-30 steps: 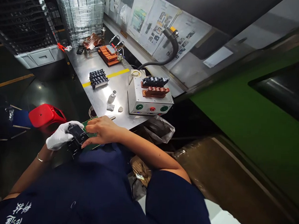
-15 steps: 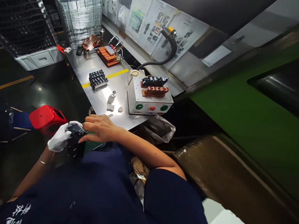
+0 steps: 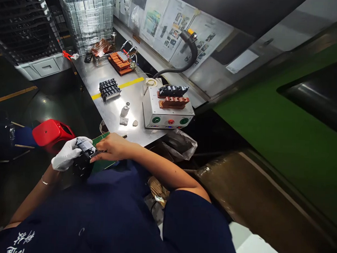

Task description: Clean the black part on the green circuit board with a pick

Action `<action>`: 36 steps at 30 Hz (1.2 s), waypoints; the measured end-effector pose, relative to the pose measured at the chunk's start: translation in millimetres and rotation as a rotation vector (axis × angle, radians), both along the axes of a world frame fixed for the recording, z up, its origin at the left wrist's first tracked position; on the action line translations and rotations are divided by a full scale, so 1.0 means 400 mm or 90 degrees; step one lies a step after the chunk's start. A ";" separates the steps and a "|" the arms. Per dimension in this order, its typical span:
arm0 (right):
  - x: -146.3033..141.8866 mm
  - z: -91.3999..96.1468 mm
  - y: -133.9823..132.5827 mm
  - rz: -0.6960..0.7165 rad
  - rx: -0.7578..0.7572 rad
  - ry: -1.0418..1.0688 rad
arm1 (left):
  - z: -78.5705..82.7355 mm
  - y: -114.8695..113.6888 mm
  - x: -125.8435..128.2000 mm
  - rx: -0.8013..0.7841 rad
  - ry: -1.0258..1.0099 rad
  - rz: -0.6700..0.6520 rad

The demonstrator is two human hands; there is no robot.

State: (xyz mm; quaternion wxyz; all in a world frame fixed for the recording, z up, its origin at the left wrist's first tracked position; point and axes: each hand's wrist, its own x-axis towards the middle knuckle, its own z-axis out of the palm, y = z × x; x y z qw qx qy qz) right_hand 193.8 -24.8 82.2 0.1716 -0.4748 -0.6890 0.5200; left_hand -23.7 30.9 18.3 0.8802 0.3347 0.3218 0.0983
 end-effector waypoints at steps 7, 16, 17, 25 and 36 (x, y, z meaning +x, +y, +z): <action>-0.023 -0.017 -0.009 -0.224 -0.317 0.061 | 0.018 0.051 0.032 0.058 0.087 -0.110; -0.084 -0.129 -0.078 -0.712 -0.251 0.069 | -0.010 -0.027 0.059 -0.219 0.310 0.466; -0.099 -0.128 -0.080 -0.690 -0.250 0.068 | -0.005 -0.032 0.067 -0.348 0.251 0.443; -0.122 -0.125 -0.064 -0.690 -0.128 0.083 | 0.049 -0.029 0.102 -0.581 0.175 0.528; -0.116 -0.123 -0.077 -0.682 0.029 0.070 | 0.075 -0.034 0.100 -0.595 0.197 0.500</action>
